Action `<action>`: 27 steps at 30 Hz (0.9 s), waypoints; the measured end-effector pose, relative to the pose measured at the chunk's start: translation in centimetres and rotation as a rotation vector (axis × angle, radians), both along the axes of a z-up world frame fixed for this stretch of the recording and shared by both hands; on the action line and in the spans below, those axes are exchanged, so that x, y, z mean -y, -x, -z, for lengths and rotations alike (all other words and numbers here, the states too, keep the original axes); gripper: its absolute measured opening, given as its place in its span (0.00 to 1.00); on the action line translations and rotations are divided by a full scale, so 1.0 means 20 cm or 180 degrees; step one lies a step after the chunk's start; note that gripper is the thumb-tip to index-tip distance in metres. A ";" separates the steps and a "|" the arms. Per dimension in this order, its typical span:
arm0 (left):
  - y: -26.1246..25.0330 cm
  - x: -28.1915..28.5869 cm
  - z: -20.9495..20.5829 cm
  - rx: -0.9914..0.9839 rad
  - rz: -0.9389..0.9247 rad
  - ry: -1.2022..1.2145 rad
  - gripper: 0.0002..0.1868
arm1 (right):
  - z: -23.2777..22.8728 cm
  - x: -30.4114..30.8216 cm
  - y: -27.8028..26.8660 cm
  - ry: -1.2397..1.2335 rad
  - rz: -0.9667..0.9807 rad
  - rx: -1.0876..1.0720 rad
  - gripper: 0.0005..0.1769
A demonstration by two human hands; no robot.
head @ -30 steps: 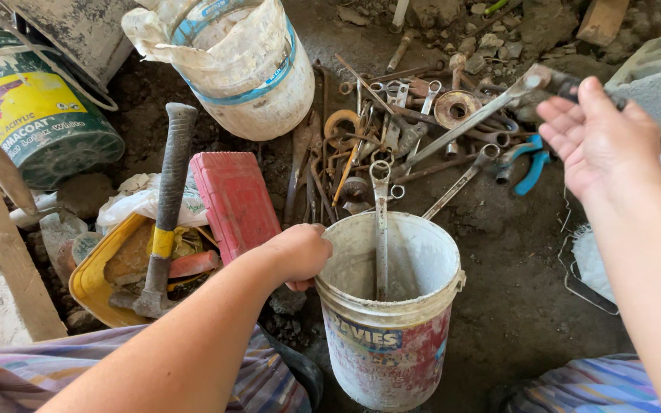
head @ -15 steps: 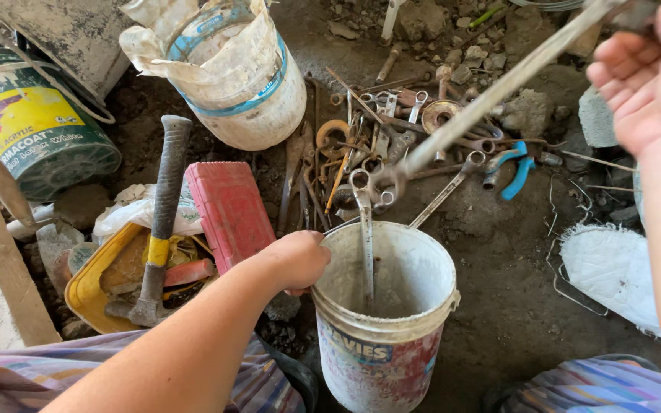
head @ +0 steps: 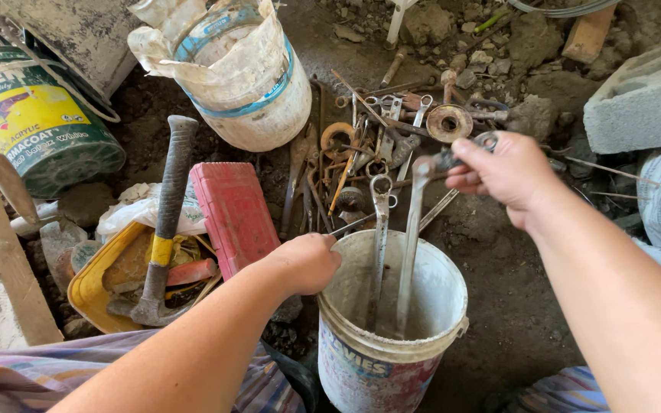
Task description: The person opens a red toolbox and places metal bits into the slots. They then empty a bucket of tools onto the floor, pick up various wrenches and pliers, and place them into a white bucket.
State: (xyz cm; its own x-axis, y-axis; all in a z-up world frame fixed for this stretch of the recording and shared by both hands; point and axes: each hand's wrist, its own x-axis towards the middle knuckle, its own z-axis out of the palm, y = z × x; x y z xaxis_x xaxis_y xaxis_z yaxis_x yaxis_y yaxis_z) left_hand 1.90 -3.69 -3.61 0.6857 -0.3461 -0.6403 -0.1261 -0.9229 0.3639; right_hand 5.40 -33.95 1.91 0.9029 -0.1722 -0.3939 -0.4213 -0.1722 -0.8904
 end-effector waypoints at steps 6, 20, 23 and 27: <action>-0.02 -0.01 0.01 0.0014 -0.0026 0.0033 0.26 | 0.17 -0.16 0.09 0.0270 -0.0345 -0.0239 0.13; -0.03 -0.05 -0.09 -0.0046 -0.0088 0.0094 0.32 | 0.30 -0.21 0.24 -0.0539 -0.0525 -0.2035 0.22; -0.02 -0.07 -0.15 -0.0082 -0.0035 0.0049 0.31 | 0.30 -0.16 0.22 -0.0013 -0.1105 -0.1925 0.22; -0.01 -0.05 -0.23 -0.0727 -0.0614 -0.0210 0.30 | 0.30 -0.16 0.21 0.0086 -0.1281 -0.1687 0.21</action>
